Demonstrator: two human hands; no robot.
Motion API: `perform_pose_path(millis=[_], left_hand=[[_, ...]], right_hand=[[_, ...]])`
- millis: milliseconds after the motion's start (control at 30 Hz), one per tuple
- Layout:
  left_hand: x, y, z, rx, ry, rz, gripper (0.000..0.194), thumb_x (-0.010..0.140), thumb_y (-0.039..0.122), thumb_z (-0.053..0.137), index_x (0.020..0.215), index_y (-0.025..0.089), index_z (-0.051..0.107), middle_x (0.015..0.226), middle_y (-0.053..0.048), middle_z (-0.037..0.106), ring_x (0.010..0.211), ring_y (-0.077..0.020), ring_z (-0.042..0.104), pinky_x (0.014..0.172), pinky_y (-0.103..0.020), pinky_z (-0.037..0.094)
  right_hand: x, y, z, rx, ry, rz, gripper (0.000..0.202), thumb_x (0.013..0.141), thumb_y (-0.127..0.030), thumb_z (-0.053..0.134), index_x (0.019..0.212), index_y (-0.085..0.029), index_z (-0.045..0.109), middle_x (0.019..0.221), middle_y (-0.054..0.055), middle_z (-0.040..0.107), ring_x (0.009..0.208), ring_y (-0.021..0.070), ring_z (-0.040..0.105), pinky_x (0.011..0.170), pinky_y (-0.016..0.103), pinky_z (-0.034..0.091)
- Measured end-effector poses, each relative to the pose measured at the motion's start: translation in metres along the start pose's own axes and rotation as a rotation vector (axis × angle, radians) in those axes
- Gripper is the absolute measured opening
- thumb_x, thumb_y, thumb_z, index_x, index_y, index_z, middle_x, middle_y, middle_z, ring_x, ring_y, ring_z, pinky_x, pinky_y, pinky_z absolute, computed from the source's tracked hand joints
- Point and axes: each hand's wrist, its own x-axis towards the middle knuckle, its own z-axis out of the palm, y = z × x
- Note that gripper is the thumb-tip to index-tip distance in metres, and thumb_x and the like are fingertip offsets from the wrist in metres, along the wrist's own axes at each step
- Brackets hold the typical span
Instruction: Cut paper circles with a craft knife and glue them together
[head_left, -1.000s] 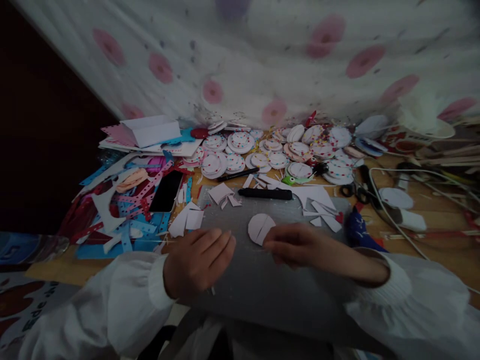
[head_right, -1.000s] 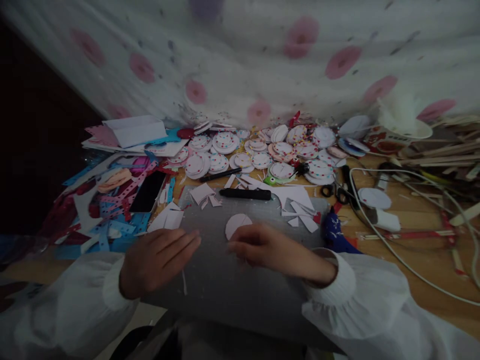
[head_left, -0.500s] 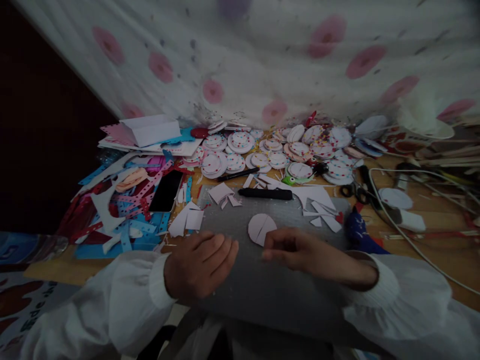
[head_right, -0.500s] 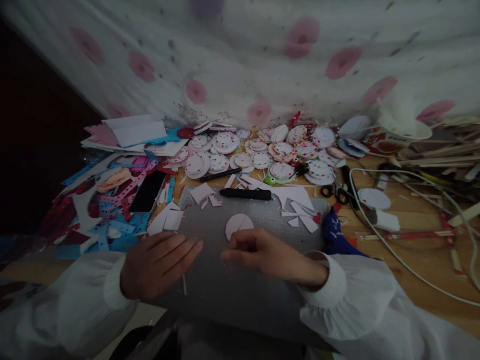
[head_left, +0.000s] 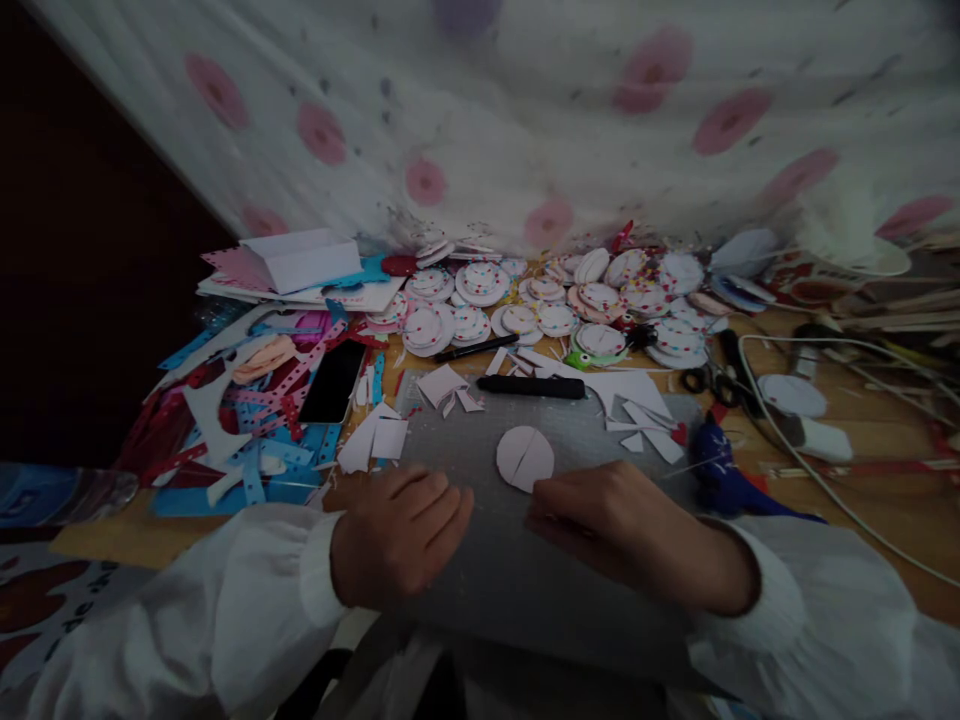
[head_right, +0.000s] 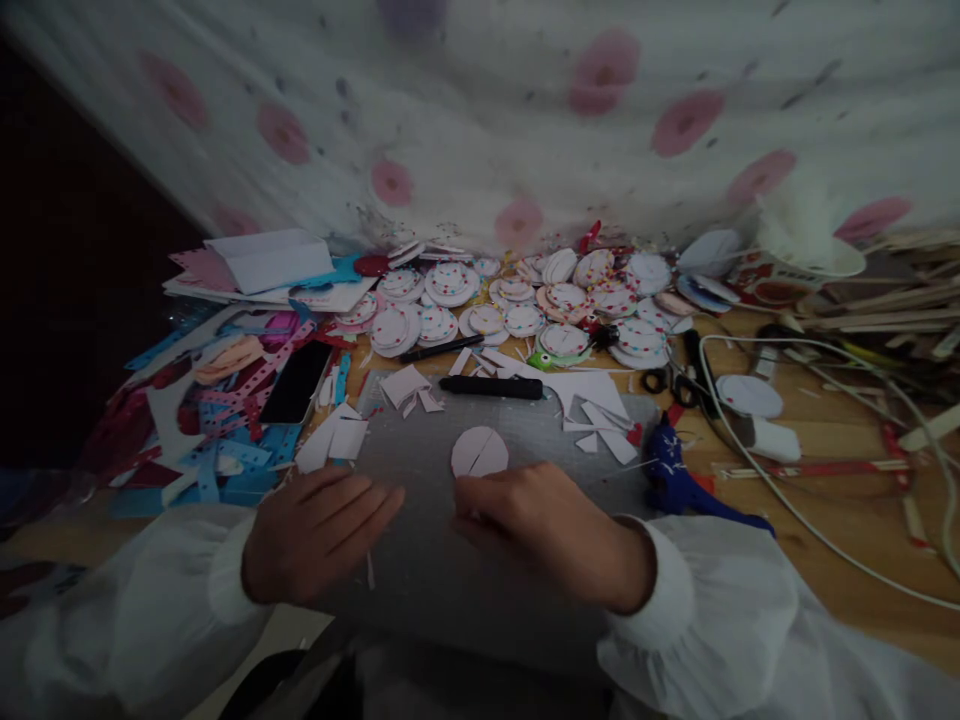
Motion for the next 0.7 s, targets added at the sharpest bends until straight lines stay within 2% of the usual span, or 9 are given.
perform_pose_path(millis=[100, 200, 333, 433, 500, 600, 700], left_hand=[[-0.003, -0.002, -0.003, 0.078, 0.029, 0.070, 0.028, 0.094, 0.009, 0.040, 0.096, 0.010, 0.068, 0.084, -0.006, 0.073, 0.082, -0.0152, 0.061, 0.072, -0.031, 0.048], [-0.007, -0.004, -0.006, 0.112, 0.042, 0.094, 0.031, 0.095, 0.010, 0.038, 0.099, 0.011, 0.069, 0.091, -0.006, 0.073, 0.086, -0.0148, 0.060, 0.074, -0.030, 0.048], [-0.014, -0.001, -0.011, 0.120, -0.038, 0.061, 0.025, 0.093, 0.009, 0.045, 0.106, 0.012, 0.066, 0.100, -0.005, 0.073, 0.091, -0.0154, 0.061, 0.080, -0.032, 0.050], [-0.016, 0.002, -0.014, 0.097, -0.056, 0.061, 0.024, 0.093, 0.011, 0.047, 0.108, 0.012, 0.066, 0.102, -0.006, 0.073, 0.091, -0.0158, 0.063, 0.080, -0.032, 0.050], [-0.016, 0.002, -0.014, 0.096, -0.055, 0.072, 0.027, 0.094, 0.010, 0.044, 0.107, 0.013, 0.067, 0.103, -0.005, 0.073, 0.091, -0.0151, 0.062, 0.079, -0.032, 0.051], [-0.015, 0.000, -0.013, 0.118, -0.051, 0.073, 0.033, 0.095, 0.009, 0.037, 0.105, 0.015, 0.068, 0.101, -0.004, 0.073, 0.091, -0.0139, 0.062, 0.079, -0.031, 0.051], [-0.014, -0.003, -0.009, 0.136, -0.007, 0.098, 0.035, 0.096, 0.011, 0.034, 0.104, 0.012, 0.068, 0.098, -0.005, 0.074, 0.088, -0.0149, 0.061, 0.074, -0.031, 0.050]], right_hand=[[0.002, -0.001, -0.007, 0.289, -0.088, 0.128, 0.012, 0.093, -0.024, 0.051, 0.084, -0.018, 0.056, 0.064, -0.003, 0.056, 0.055, 0.0083, 0.045, 0.051, 0.021, 0.028], [0.004, -0.002, -0.013, 0.610, -0.181, 0.177, 0.015, 0.092, -0.026, 0.047, 0.086, -0.017, 0.057, 0.068, -0.003, 0.052, 0.059, 0.0087, 0.043, 0.052, 0.020, 0.032], [0.008, -0.001, -0.015, 0.870, -0.317, 0.262, 0.012, 0.087, -0.025, 0.053, 0.091, -0.016, 0.059, 0.062, -0.006, 0.044, 0.053, 0.0071, 0.036, 0.046, 0.018, 0.027], [0.010, 0.000, -0.012, 0.935, -0.403, 0.319, 0.015, 0.082, -0.025, 0.059, 0.093, -0.016, 0.061, 0.055, -0.009, 0.038, 0.047, 0.0060, 0.031, 0.042, 0.017, 0.023], [0.011, 0.000, -0.010, 0.932, -0.405, 0.330, 0.015, 0.081, -0.024, 0.060, 0.093, -0.016, 0.062, 0.054, -0.010, 0.036, 0.047, 0.0057, 0.031, 0.042, 0.017, 0.022], [0.011, -0.002, -0.007, 0.832, -0.347, 0.324, 0.012, 0.079, -0.018, 0.059, 0.091, -0.017, 0.063, 0.053, -0.010, 0.036, 0.047, 0.0056, 0.031, 0.041, 0.017, 0.022], [0.012, -0.005, -0.007, 0.627, -0.248, 0.256, 0.018, 0.079, -0.014, 0.059, 0.094, -0.018, 0.067, 0.053, -0.009, 0.039, 0.048, 0.0059, 0.033, 0.044, 0.018, 0.023]])
